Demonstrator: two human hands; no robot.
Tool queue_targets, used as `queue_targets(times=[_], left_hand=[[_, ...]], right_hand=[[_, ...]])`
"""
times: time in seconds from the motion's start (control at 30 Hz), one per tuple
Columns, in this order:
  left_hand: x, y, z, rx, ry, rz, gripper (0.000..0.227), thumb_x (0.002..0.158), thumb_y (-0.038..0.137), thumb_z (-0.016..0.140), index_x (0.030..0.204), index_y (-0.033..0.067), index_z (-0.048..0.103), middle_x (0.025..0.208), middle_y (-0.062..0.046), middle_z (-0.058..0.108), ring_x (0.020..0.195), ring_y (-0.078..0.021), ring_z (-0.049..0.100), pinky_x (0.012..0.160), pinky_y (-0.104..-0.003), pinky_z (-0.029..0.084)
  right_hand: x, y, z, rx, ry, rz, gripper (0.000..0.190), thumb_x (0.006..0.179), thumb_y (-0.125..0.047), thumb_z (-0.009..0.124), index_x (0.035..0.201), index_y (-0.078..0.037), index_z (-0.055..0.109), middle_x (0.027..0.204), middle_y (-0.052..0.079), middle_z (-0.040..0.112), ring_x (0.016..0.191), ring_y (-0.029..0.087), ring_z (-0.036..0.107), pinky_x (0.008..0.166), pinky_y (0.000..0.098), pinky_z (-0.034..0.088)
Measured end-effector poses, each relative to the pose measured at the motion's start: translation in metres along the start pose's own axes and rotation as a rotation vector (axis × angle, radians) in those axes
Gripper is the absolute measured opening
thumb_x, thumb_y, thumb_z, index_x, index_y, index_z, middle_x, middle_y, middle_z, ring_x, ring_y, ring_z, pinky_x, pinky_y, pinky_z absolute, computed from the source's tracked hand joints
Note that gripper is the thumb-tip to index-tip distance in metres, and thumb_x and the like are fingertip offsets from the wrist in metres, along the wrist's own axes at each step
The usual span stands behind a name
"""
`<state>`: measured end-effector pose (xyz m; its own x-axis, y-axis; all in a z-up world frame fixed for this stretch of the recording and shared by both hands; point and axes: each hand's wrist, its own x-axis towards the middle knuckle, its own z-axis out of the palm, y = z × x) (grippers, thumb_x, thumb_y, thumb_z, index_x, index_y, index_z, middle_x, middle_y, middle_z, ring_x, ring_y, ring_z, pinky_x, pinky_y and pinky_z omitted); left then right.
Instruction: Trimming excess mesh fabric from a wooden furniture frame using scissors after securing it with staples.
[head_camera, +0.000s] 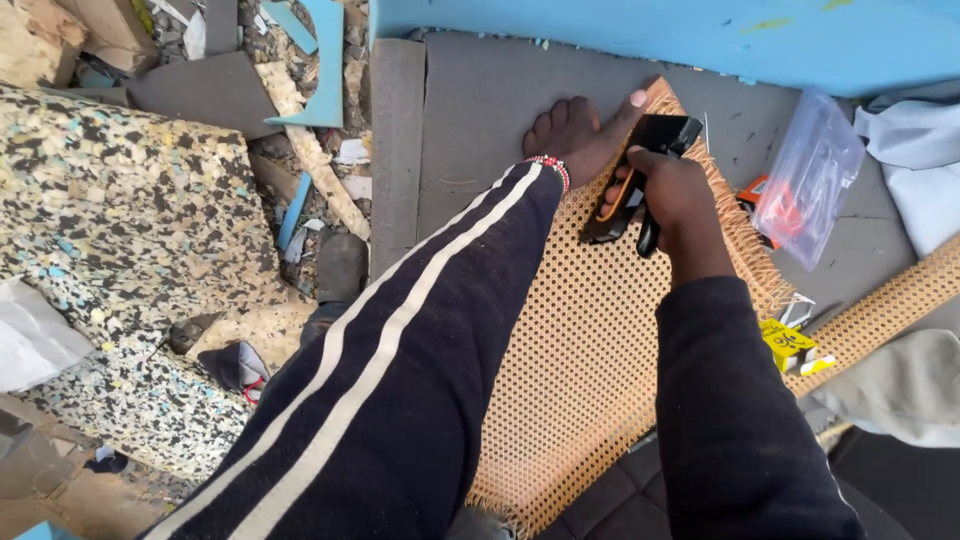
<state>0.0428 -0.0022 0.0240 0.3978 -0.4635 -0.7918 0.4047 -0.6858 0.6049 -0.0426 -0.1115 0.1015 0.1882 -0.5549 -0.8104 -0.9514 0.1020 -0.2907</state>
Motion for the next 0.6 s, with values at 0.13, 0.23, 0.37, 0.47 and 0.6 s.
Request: queue_targets(times=[0.13, 0.23, 0.37, 0.47, 0.6], left_hand=[[-0.021, 0.019, -0.010, 0.058, -0.013, 0.007, 0.158, 0.055, 0.109, 0.018, 0.176, 0.0105, 0.044, 0.180, -0.012, 0.046, 0.170, -0.0366, 0.037, 0.137, -0.056, 0.024], [-0.032, 0.043, -0.014, 0.076, -0.059, -0.107, 0.187, 0.030, 0.112, 0.028, 0.184, 0.0060, 0.028, 0.190, -0.017, 0.032, 0.175, -0.0391, 0.028, 0.141, -0.054, 0.017], [-0.041, 0.054, -0.016, 0.079, -0.052, -0.173, 0.178, 0.041, 0.113, 0.052, 0.180, 0.0036, 0.034, 0.186, -0.022, 0.034, 0.175, -0.0400, 0.030, 0.143, -0.052, 0.025], [-0.037, 0.050, -0.015, -0.020, -0.041, -0.135, 0.171, 0.052, 0.113, 0.062, 0.178, 0.0014, 0.033, 0.189, -0.027, 0.029, 0.180, -0.0437, 0.024, 0.147, -0.057, 0.020], [-0.026, 0.045, -0.001, -0.069, 0.004, -0.139, 0.171, 0.050, 0.114, 0.064, 0.176, 0.0021, 0.034, 0.185, -0.027, 0.032, 0.178, -0.0466, 0.025, 0.143, -0.068, 0.021]], right_hand=[[0.022, 0.009, 0.007, -0.061, 0.105, -0.026, 0.023, 0.110, -0.029, 0.073, 0.101, -0.010, 0.083, 0.089, 0.006, 0.084, 0.078, 0.022, 0.083, 0.068, 0.0409, 0.067], [0.029, 0.009, 0.005, -0.146, 0.150, 0.054, 0.030, 0.104, -0.024, 0.059, 0.109, -0.001, 0.077, 0.102, 0.017, 0.083, 0.085, 0.037, 0.077, 0.068, 0.0526, 0.068], [0.035, 0.007, -0.005, -0.260, 0.082, 0.009, 0.039, 0.103, -0.033, 0.058, 0.114, -0.003, 0.080, 0.102, 0.017, 0.083, 0.086, 0.040, 0.078, 0.072, 0.0529, 0.065], [0.069, 0.028, -0.011, -0.350, 0.081, -0.060, 0.048, 0.098, -0.039, 0.063, 0.118, -0.001, 0.085, 0.103, 0.025, 0.082, 0.098, 0.049, 0.081, 0.089, 0.0644, 0.066], [0.106, 0.057, -0.023, -0.422, 0.103, -0.094, 0.057, 0.091, -0.045, 0.066, 0.123, -0.003, 0.089, 0.104, 0.026, 0.082, 0.107, 0.057, 0.081, 0.097, 0.0729, 0.064]])
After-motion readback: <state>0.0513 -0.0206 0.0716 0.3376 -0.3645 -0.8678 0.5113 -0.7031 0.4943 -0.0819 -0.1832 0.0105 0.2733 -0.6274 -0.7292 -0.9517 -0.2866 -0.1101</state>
